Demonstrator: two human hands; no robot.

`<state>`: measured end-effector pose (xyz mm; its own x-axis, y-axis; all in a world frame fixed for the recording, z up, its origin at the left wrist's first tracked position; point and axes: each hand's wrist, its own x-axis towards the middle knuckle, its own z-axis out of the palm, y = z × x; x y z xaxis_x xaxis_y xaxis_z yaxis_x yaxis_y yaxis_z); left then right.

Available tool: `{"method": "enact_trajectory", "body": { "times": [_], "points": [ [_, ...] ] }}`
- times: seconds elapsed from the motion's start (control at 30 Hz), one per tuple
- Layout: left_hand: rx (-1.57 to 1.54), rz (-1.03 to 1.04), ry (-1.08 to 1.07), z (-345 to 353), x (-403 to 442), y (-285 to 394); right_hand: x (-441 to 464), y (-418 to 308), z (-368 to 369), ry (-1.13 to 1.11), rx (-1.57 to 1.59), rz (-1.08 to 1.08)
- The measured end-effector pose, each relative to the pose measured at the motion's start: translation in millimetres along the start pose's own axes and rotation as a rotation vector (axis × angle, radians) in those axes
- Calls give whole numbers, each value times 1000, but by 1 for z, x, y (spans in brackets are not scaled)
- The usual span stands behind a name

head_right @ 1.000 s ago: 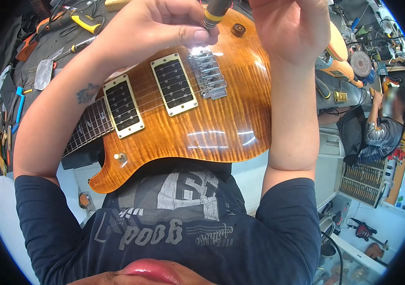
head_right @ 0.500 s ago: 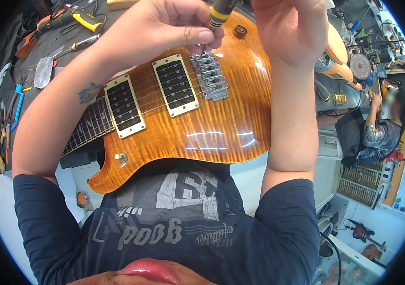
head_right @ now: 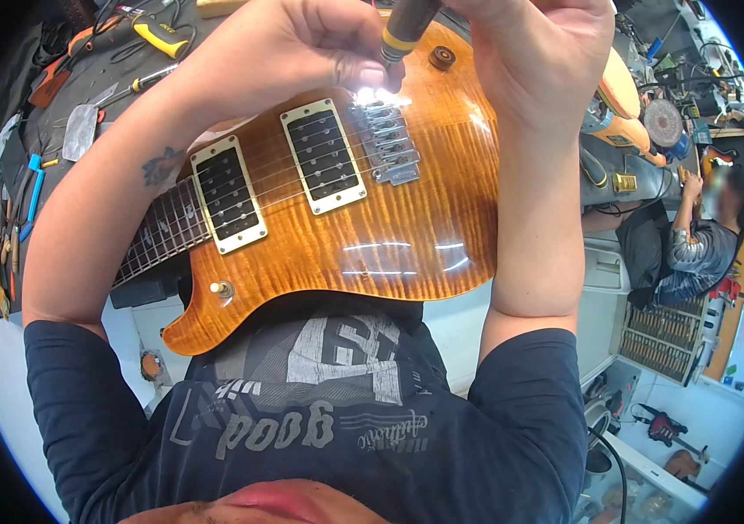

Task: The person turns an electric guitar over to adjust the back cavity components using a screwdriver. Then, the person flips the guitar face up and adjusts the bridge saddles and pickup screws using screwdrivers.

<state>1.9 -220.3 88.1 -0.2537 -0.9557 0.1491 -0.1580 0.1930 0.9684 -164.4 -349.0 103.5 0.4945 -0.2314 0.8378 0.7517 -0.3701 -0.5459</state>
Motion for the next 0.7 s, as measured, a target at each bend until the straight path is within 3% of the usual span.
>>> {"method": "enact_trajectory", "body": {
  "times": [0.3,0.4,0.57,0.7],
  "points": [
    [100,88,44,4,1,-5,1,-19,8,69,-66,169],
    [143,7,36,1,1,7,2,-21,10,58,-38,193],
    [67,14,25,4,6,-7,4,2,10,16,125,-12],
    [-17,70,36,4,3,-7,1,9,-20,-105,125,33]
  ]
}}
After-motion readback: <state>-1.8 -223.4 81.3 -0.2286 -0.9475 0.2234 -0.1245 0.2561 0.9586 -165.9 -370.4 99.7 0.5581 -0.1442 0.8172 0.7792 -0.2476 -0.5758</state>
